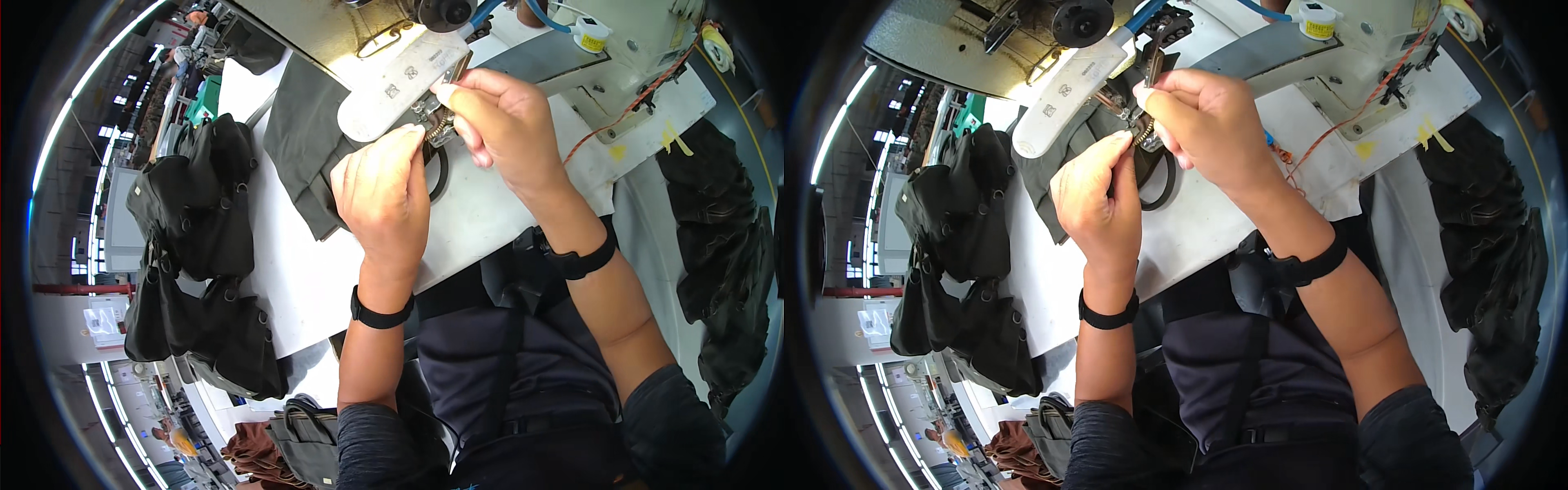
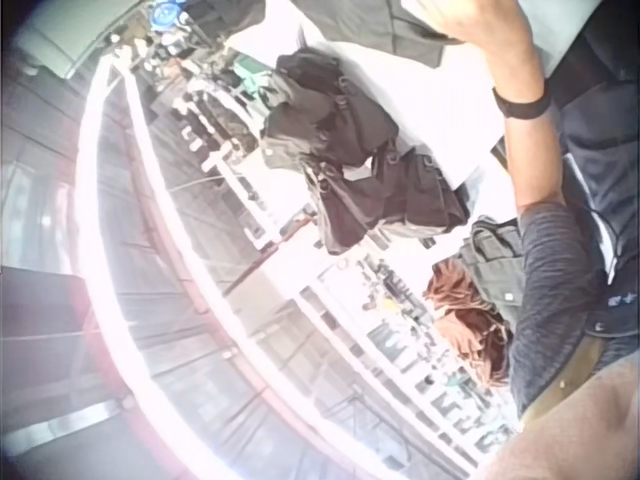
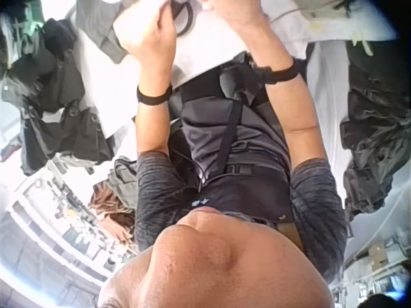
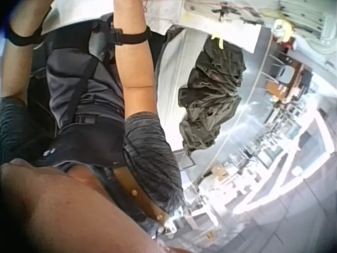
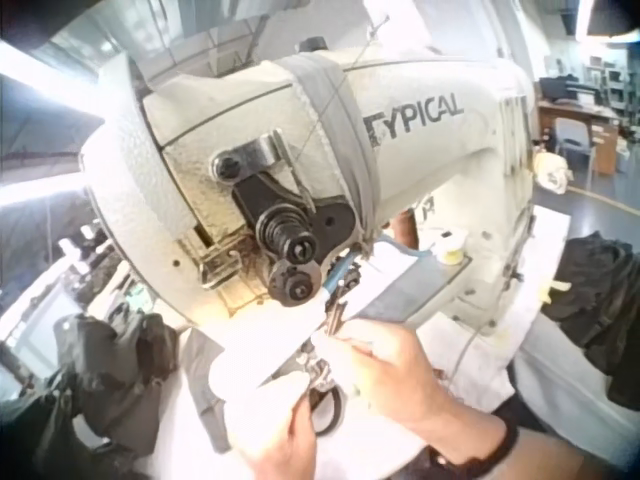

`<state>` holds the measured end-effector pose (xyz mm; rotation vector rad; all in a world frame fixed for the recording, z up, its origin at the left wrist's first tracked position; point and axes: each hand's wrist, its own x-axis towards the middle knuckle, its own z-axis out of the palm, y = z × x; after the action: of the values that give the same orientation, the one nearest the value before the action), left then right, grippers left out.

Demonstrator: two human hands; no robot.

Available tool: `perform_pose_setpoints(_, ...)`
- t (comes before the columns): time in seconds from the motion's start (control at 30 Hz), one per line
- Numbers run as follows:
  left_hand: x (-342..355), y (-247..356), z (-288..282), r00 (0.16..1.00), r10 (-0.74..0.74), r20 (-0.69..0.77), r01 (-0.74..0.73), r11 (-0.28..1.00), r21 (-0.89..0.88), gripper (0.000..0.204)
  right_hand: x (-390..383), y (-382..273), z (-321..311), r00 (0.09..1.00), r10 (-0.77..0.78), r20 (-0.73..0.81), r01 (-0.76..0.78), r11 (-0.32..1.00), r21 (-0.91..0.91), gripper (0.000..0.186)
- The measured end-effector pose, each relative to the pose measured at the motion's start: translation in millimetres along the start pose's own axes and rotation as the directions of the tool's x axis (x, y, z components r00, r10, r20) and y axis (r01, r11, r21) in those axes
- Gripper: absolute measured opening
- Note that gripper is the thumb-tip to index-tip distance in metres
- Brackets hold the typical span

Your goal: The person operates an industrial sewing machine to stitch a zipper onto a dark green fabric bag. They guide the bag under the needle, align the zipper, and use scissors to trim excess thread. The person repeatedly inspects the stitching and adjusts the bag's position to ensure the zipper is securely attached.

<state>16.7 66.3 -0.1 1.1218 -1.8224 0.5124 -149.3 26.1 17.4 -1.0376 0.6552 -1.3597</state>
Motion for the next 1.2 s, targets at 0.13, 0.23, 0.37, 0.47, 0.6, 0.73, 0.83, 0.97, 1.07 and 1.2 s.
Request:
perform_pose_setpoints(0.13, 0, 2, 1, 1.0, -0.021, -0.011, 0.021, 0.999, -0.027, 0.025, 1, -2, -4, 0.999, -0.005, 0.039, 0.008, 0.997, -0.07, 0.021)
perform_pose_setpoints(0.23, 0, -1, 0, 1.0, -0.004, -0.009, 0.004, 1.0, -0.024, 0.025, 2, -4, -1, 0.998, -0.016, 0.063, 0.022, 0.995, -0.098, 0.022)
perform_pose_setpoints(0.37, 3, -1, -5, 0.999, 0.025, 0.029, -0.025, 1.0, 0.004, 0.025, 2, -4, -5, 0.996, 0.009, 0.084, -0.01, 1.0, 0.011, 0.02)
perform_pose_setpoints(0.47, 6, 1, -8, 0.998, 0.004, 0.057, -0.004, 1.0, 0.003, 0.023, 4, -1, -7, 0.995, -0.008, 0.097, 0.016, 0.996, -0.088, 0.017)
perform_pose_setpoints(0.6, 7, 0, -9, 0.998, 0.01, 0.062, -0.011, 1.0, 0.017, 0.021, 2, -2, -5, 0.995, -0.01, 0.096, 0.024, 0.989, -0.143, 0.014)
perform_pose_setpoints(0.73, 11, 4, -10, 0.997, -0.021, 0.081, 0.02, 1.0, 0.007, 0.014, 3, -2, -6, 0.996, -0.011, 0.09, 0.023, 0.991, -0.13, 0.014)
perform_pose_setpoints(0.83, 12, 4, -10, 0.997, -0.033, 0.076, 0.032, 0.999, 0.013, 0.014, 3, -2, -6, 0.995, -0.007, 0.101, 0.021, 0.99, -0.141, 0.015)
perform_pose_setpoints(0.97, 10, 1, -8, 0.998, -0.026, 0.056, 0.025, 1.0, 0.01, 0.014, 2, -2, -4, 0.996, 0.002, 0.089, 0.012, 0.988, -0.155, 0.016)
perform_pose_setpoints(1.07, 11, 2, -7, 0.997, -0.046, 0.065, 0.045, 0.999, 0.016, 0.014, 2, -2, -4, 0.997, 0.0, 0.078, 0.013, 0.987, -0.162, 0.016)
perform_pose_setpoints(1.2, 14, 3, -6, 0.994, -0.065, 0.083, 0.062, 0.997, 0.039, 0.013, 2, -2, -4, 0.997, -0.001, 0.073, 0.013, 0.987, -0.159, 0.016)
